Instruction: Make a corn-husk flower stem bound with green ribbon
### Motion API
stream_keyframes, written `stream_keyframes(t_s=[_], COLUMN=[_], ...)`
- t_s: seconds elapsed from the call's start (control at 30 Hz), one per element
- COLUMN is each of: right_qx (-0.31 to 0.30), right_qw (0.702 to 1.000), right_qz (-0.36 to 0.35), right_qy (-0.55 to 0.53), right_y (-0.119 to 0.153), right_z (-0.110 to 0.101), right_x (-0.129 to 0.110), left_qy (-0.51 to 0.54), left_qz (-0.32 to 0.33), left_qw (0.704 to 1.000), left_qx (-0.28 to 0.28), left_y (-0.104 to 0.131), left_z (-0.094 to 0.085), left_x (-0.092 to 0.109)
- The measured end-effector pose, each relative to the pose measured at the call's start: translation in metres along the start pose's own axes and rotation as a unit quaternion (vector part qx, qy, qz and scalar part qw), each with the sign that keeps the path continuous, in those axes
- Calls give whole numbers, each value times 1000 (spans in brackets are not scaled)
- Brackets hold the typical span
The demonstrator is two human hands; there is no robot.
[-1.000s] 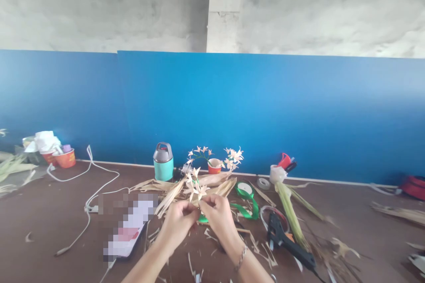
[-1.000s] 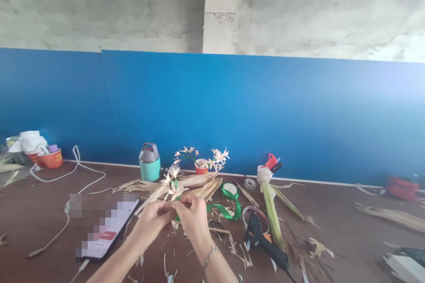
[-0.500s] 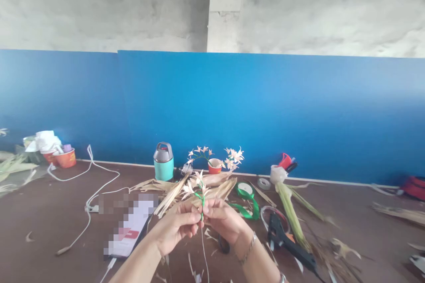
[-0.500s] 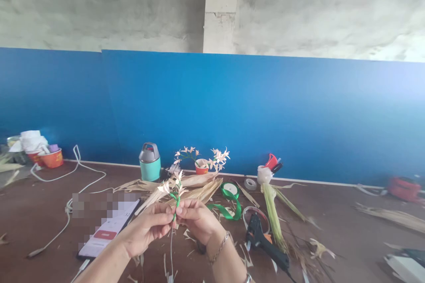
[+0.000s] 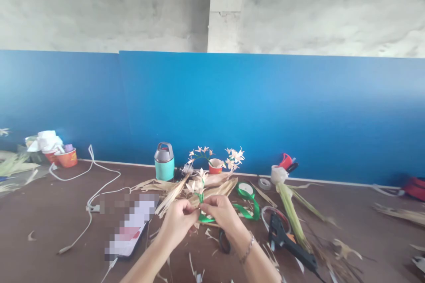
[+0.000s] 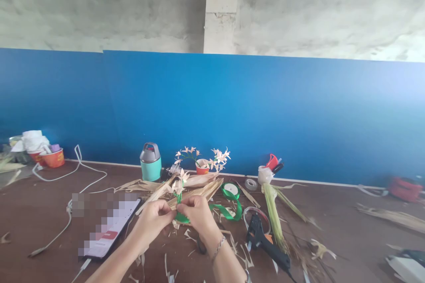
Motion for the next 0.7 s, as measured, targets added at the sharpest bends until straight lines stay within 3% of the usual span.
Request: stream_keyframes(t_s=[0.17,0.27,0.47,0.63,0.7], right_qx=[33,39,49,39,31], right_qw=[997,994,986,986,988], right_qz=[-30,-51,-91,-107,-105], right_qy=[58,87,128,124,110], right_y=[0,2,8,6,3], right_z=[-1,-1,3,3,1], right_x=[-5,-11,-23,-20,-15], left_qy=[47,19,-30,13,10], left_qz=[-17,-30,51,-40,-28], left_qw=[998,999,998,998,999], left_qx=[-37,-37,-16,-38,-36], left_y=[1,1,5,3,-2], left_z=[5,4,0,-5,-9], left_x=[-2,-3,12,5,5])
Point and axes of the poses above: each hand's wrist, its own y-axis away from the middle knuckle, its own z-axis out of the palm, x = y × z, the point moved 7 cm from there along -y, towards the middle knuckle, and after that the axes turned 2 degrees about -z, right-handed, at the moved point
